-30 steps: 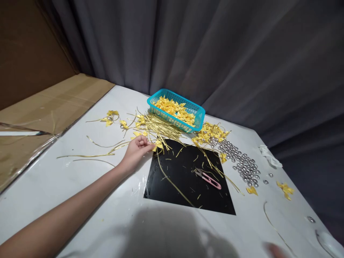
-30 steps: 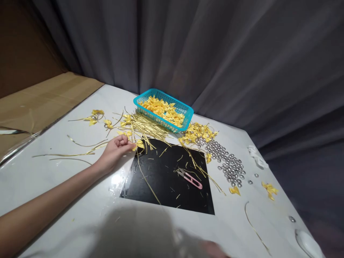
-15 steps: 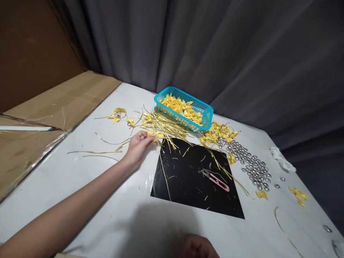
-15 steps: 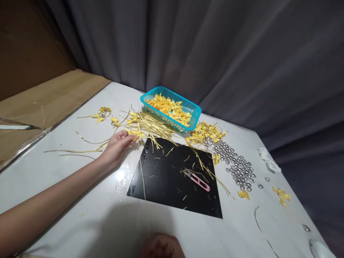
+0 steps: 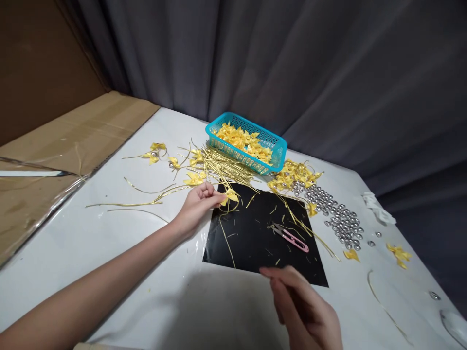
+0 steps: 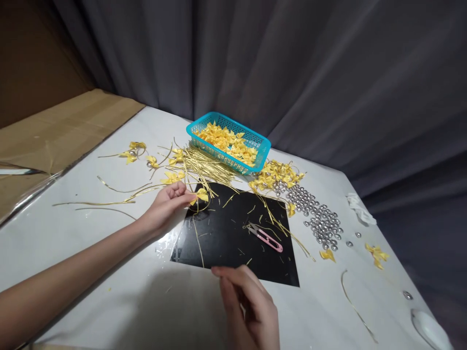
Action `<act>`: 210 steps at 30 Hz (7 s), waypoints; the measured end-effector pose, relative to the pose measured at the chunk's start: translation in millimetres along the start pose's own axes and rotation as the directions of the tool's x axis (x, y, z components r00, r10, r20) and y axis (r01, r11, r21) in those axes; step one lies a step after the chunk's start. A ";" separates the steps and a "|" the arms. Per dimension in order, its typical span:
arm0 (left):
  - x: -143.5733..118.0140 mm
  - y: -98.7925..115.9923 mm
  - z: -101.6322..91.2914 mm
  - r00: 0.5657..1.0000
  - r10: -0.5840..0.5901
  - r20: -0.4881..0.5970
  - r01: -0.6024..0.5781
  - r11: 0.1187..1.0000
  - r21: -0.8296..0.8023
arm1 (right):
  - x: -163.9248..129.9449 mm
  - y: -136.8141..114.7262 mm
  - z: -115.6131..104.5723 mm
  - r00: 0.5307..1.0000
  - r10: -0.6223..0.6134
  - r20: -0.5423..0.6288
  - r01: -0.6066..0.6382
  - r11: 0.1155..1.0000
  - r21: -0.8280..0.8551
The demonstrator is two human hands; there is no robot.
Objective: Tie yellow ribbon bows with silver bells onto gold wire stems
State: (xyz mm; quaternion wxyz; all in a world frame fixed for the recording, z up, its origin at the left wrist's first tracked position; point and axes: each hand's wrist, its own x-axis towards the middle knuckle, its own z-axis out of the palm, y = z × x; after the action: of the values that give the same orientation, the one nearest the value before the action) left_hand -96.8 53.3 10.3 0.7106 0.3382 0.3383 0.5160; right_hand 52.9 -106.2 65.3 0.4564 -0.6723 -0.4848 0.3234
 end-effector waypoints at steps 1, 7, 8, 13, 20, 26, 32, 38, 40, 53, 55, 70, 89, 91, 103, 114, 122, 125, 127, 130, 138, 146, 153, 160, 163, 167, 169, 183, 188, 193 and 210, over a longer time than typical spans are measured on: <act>-1.3 -1.3 1.0 0.999 -0.014 0.034 0.015 1.000 -0.022 | 6.0 -3.7 2.6 0.997 -0.076 -0.008 0.076 0.997 -0.026; -8.0 0.7 5.7 0.981 -0.113 0.159 0.112 0.994 0.017 | 44.3 -4.9 21.9 0.953 -0.301 -0.017 0.297 0.946 -0.131; -8.9 1.9 6.3 0.977 -0.121 0.175 0.118 0.993 0.028 | 49.7 -3.7 26.0 0.944 -0.330 -0.022 0.323 0.934 -0.150; -12.3 5.1 9.8 0.963 -0.149 0.225 0.143 0.989 0.042 | 62.1 3.1 40.2 0.868 -0.496 0.003 0.479 0.837 -0.265; -13.5 4.5 11.1 0.955 -0.162 0.248 0.148 0.986 0.073 | 62.8 6.4 42.0 0.867 -0.499 -0.020 0.472 0.833 -0.289; -14.8 4.0 10.3 0.954 -0.162 0.251 0.149 0.986 0.069 | 61.6 5.3 41.4 0.875 -0.483 -0.026 0.455 0.842 -0.291; -14.6 3.4 9.9 0.953 -0.161 0.257 0.139 0.985 0.099 | 62.4 4.8 38.3 0.863 -0.505 0.009 0.480 0.816 -0.320; -14.1 2.4 8.2 0.952 -0.153 0.265 0.115 0.981 0.155 | 63.9 5.9 34.0 0.860 -0.506 0.068 0.497 0.798 -0.342; -13.6 2.3 8.4 0.954 -0.144 0.263 0.094 0.977 0.193 | 64.4 6.8 32.4 0.857 -0.508 0.084 0.502 0.789 -0.353; -12.7 2.2 8.0 0.950 -0.116 0.291 0.028 0.957 0.290 | 65.3 8.6 27.7 0.863 -0.490 0.124 0.498 0.781 -0.377; -12.8 2.1 8.0 0.949 -0.115 0.292 0.024 0.954 0.299 | 65.6 8.7 27.5 0.870 -0.476 0.132 0.488 0.786 -0.380; -13.0 4.5 9.0 0.952 -0.112 0.285 0.032 0.962 0.270 | 65.5 16.0 32.3 0.934 -0.353 0.056 0.356 0.901 -0.248; -17.5 1.4 10.8 0.921 -0.235 0.311 0.223 0.972 0.076 | 62.7 18.2 31.3 0.894 -0.439 0.092 0.448 0.878 -0.169; -18.1 1.7 10.7 0.922 -0.241 0.303 0.230 0.970 0.074 | 62.6 19.0 32.8 0.895 -0.438 0.082 0.446 0.879 -0.169; -17.5 2.4 10.4 0.913 -0.244 0.328 0.230 0.970 0.082 | 59.1 20.2 37.6 0.906 -0.423 0.032 0.424 0.898 -0.117; -15.3 5.0 8.3 0.898 -0.210 0.386 0.179 0.977 0.114 | 54.7 25.5 47.4 0.926 -0.377 -0.016 0.376 0.925 -0.052; -16.8 3.3 7.8 0.894 -0.172 0.415 0.161 0.985 0.060 | 57.4 25.6 47.2 0.945 -0.325 -0.046 0.325 0.946 -0.004; -17.8 1.6 7.9 0.890 -0.195 0.413 0.198 0.980 0.036 | 57.5 24.5 47.9 0.941 -0.334 -0.060 0.335 0.942 -0.002; -18.1 1.0 8.2 0.893 -0.208 0.400 0.213 0.976 0.033 | 57.5 24.3 47.9 0.937 -0.344 -0.063 0.345 0.939 -0.002; -17.9 0.6 8.7 0.899 -0.214 0.383 0.220 0.975 0.028 | 58.1 25.1 47.3 0.931 -0.360 -0.056 0.361 0.933 0.001; -18.1 1.5 7.4 0.898 -0.234 0.374 0.220 0.972 0.079 | 57.9 26.1 45.6 0.927 -0.374 -0.020 0.375 0.927 0.012; -18.6 4.2 8.8 0.897 -0.220 0.384 0.191 0.975 0.112 | 56.2 25.2 46.3 0.953 -0.302 -0.031 0.302 0.953 0.021; -18.3 4.4 8.9 0.898 -0.222 0.379 0.191 0.975 0.117 | 55.7 25.9 45.9 0.962 -0.272 -0.021 0.273 0.961 0.037; -19.3 2.6 8.6 0.907 -0.185 0.378 0.159 0.982 0.098 | 55.5 24.6 45.8 0.963 -0.269 -0.019 0.269 0.961 0.056; -19.7 2.1 8.2 0.913 -0.163 0.375 0.136 0.986 0.099 | 55.7 25.7 46.0 0.962 -0.272 -0.014 0.272 0.961 0.051; -19.3 3.4 7.2 0.909 -0.170 0.380 0.123 0.982 0.145 | 55.3 26.8 45.2 0.960 -0.280 -0.002 0.279 0.959 0.050; -18.8 4.3 6.7 0.908 -0.168 0.384 0.110 0.980 0.168 | 54.8 26.8 44.9 0.959 -0.284 0.009 0.283 0.957 0.060; -24.0 -2.4 13.7 0.920 -0.249 0.303 0.259 0.966 0.006 | 54.5 25.1 45.1 0.958 -0.288 0.006 0.287 0.955 0.080; -23.3 -2.0 14.1 0.912 -0.277 0.302 0.288 0.958 0.009 | 54.9 23.8 45.3 0.957 -0.291 -0.007 0.291 0.956 0.026; -23.1 -0.8 13.9 0.919 -0.263 0.293 0.260 0.964 0.048 | 55.5 23.8 45.8 0.952 -0.306 -0.011 0.306 0.952 0.018; -24.2 -1.7 12.0 0.919 -0.211 0.332 0.215 0.976 0.026 | 54.4 22.5 47.1 0.971 -0.237 0.018 0.228 0.950 0.212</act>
State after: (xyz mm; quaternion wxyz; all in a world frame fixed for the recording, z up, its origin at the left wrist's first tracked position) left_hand -91.7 28.0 18.6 0.8112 0.3779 0.2454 0.3728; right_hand 37.0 -43.0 27.2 0.5487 -0.5518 -0.5338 0.3308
